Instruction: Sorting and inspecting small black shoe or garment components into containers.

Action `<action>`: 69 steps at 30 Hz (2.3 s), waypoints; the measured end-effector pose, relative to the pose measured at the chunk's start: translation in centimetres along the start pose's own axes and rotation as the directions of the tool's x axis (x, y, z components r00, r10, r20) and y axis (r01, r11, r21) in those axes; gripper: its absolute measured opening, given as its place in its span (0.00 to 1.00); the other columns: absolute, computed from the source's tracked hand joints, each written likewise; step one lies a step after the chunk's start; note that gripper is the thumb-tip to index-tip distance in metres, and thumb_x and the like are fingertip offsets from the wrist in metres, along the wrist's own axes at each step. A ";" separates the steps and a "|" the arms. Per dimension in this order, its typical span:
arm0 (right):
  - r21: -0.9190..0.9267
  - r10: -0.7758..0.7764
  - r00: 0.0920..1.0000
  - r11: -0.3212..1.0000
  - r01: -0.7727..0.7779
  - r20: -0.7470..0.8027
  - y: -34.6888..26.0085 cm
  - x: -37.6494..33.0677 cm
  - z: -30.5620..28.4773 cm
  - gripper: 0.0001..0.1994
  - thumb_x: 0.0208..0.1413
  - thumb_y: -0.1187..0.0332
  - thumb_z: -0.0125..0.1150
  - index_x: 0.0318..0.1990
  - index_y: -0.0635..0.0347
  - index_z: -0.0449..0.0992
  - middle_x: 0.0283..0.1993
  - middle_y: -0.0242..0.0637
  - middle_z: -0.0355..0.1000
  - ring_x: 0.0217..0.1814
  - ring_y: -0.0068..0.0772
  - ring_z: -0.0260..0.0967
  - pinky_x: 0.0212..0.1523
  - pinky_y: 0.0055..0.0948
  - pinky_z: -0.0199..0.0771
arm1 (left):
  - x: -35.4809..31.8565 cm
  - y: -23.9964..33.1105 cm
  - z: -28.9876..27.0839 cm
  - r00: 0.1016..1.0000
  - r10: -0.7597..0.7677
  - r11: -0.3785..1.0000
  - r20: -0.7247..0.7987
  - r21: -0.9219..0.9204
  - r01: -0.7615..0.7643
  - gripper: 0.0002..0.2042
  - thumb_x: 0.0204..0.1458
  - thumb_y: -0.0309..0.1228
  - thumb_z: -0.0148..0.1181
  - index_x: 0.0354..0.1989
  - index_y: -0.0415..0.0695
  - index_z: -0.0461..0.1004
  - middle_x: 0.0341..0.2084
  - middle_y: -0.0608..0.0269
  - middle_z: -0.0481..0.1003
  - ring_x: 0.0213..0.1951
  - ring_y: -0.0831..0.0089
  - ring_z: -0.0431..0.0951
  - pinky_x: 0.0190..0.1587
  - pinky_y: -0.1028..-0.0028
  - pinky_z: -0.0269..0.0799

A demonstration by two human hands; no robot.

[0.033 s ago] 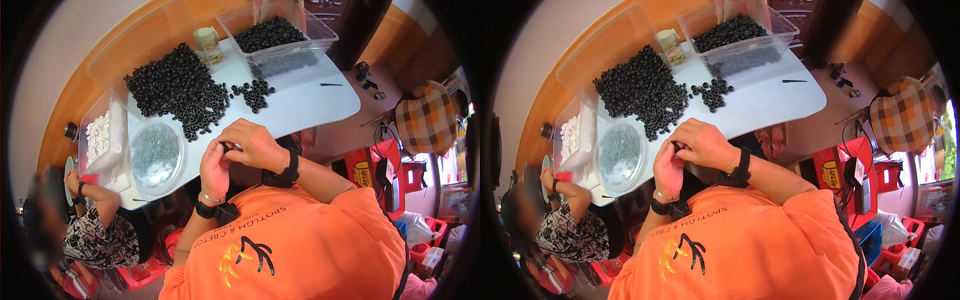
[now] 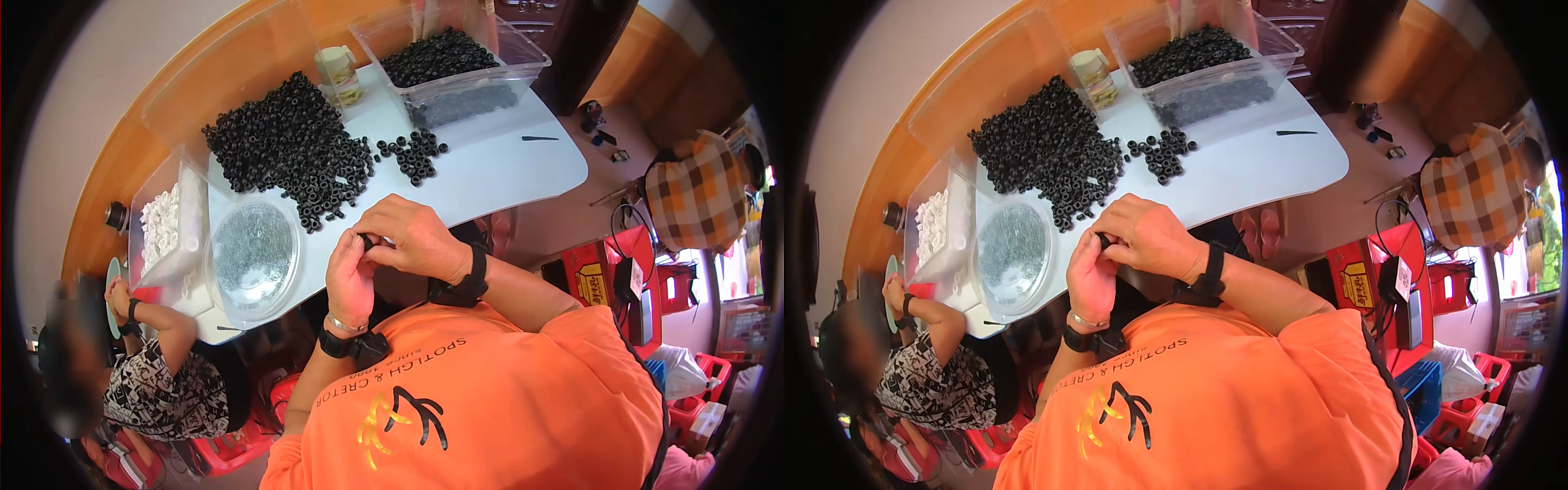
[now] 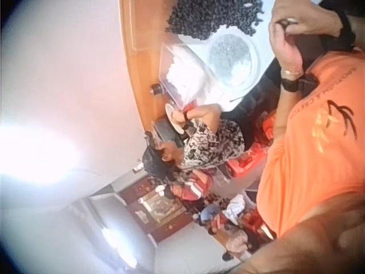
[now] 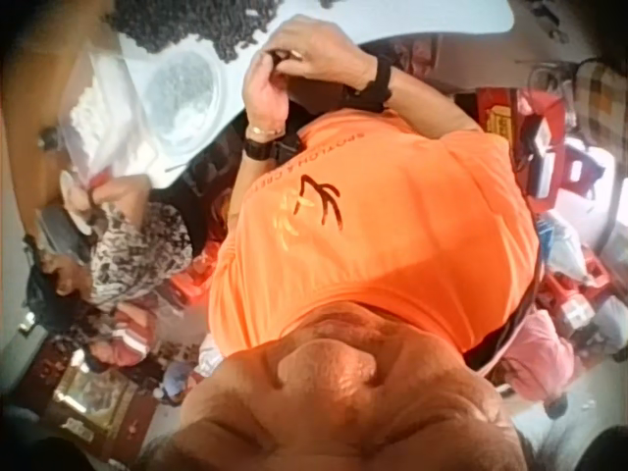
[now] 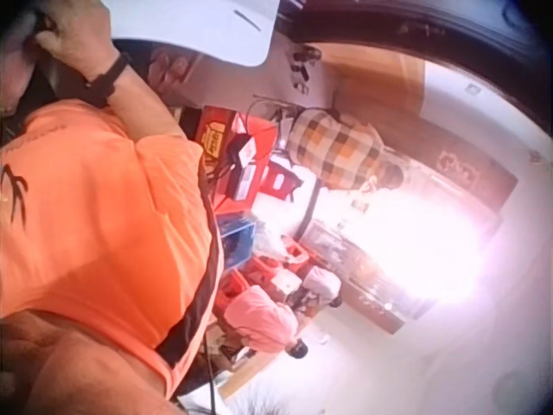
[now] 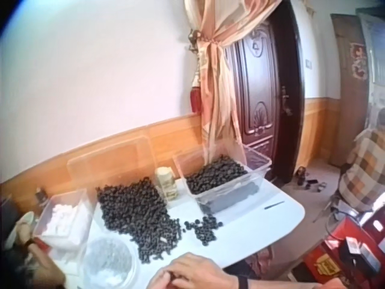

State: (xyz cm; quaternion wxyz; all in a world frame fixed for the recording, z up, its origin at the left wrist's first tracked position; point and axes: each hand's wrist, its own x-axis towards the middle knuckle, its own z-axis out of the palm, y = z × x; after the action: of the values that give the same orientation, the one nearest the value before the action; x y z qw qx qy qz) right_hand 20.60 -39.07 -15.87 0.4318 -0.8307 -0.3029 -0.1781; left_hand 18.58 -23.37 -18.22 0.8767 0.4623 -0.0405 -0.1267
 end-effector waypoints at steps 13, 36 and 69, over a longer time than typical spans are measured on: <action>-0.070 -0.138 0.983 0.989 0.130 -0.122 0.4 0.2 -0.8 0.15 0.40 0.66 0.70 0.38 0.56 0.79 0.36 0.35 0.76 0.40 0.41 0.73 0.39 0.36 0.75 | -0.1 0.1 -0.6 0.997 0.004 0.987 0.072 0.161 -0.016 0.17 0.67 0.34 0.38 0.41 0.35 0.71 0.33 0.60 0.74 0.34 0.73 0.74 0.38 0.73 0.72; -0.041 -0.117 0.968 0.993 0.111 -0.222 -0.2 -2.2 -1.5 0.13 0.42 0.68 0.64 0.38 0.56 0.74 0.36 0.31 0.70 0.41 0.38 0.68 0.40 0.36 0.71 | -0.3 0.5 2.5 0.993 -0.033 0.995 0.110 0.102 0.022 0.16 0.66 0.35 0.37 0.47 0.38 0.70 0.40 0.63 0.71 0.43 0.72 0.73 0.44 0.71 0.69; -0.069 -0.086 0.988 0.995 0.077 -0.128 -0.4 -3.2 -2.0 0.14 0.44 0.64 0.65 0.40 0.55 0.76 0.33 0.30 0.70 0.39 0.35 0.69 0.37 0.33 0.71 | -0.2 -1.1 1.9 0.997 -0.033 0.999 0.071 0.000 0.034 0.11 0.65 0.31 0.40 0.41 0.39 0.69 0.35 0.63 0.69 0.40 0.73 0.70 0.47 0.71 0.66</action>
State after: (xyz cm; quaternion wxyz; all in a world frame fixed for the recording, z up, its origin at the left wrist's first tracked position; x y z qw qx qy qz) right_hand 17.85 -41.64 -16.31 0.4164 -0.8175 -0.3019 -0.2590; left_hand 17.80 -25.37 -18.03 0.8728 0.4575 -0.0637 -0.1577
